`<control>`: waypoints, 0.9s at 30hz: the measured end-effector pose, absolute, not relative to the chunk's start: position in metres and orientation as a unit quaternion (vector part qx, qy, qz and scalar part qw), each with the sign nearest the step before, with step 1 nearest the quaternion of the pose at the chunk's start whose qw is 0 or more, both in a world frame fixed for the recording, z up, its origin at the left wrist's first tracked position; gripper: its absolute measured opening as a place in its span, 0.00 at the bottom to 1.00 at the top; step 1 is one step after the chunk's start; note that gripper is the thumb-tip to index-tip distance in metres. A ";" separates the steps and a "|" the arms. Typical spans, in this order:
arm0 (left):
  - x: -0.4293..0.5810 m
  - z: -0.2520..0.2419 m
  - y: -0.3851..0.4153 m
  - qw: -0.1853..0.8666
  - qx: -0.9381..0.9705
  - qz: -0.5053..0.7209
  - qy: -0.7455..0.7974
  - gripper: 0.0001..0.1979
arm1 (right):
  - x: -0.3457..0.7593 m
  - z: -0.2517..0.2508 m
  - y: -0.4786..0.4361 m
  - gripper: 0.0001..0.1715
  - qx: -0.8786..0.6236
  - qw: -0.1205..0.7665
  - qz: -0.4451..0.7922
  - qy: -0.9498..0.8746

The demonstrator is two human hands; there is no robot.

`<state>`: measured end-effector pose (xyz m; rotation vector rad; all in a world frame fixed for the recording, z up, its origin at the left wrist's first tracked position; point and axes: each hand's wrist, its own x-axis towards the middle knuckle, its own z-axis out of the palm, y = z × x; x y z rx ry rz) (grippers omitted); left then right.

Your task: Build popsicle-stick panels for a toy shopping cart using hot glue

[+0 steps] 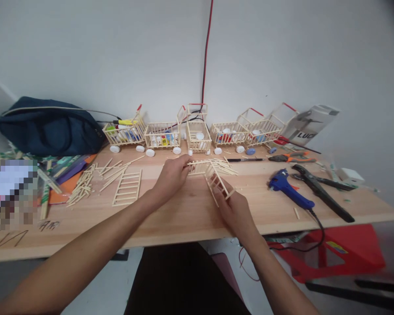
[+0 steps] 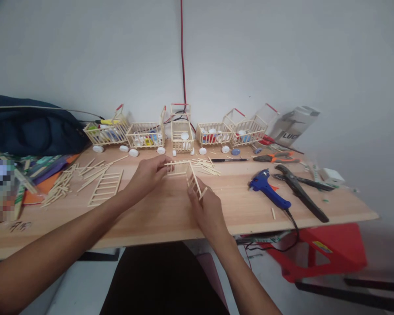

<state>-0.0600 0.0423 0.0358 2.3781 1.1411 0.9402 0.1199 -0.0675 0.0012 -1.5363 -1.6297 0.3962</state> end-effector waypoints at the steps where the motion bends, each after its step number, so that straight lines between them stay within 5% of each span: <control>1: -0.062 0.034 0.040 0.170 0.836 0.328 0.405 0.06 | 0.121 0.001 -0.068 0.24 -0.611 0.413 0.154 -0.657; 12: -0.069 0.025 0.022 0.199 0.816 0.337 0.426 0.06 | 0.135 0.007 -0.071 0.37 -0.608 0.383 0.196 -0.667; 18: -0.068 0.021 0.023 0.210 0.809 0.342 0.429 0.06 | 0.164 0.032 -0.033 0.28 -0.556 0.472 0.223 -0.647; 27: -0.066 0.019 0.026 0.213 0.796 0.346 0.449 0.06 | 0.145 0.045 0.029 0.14 -0.509 0.348 0.171 -0.768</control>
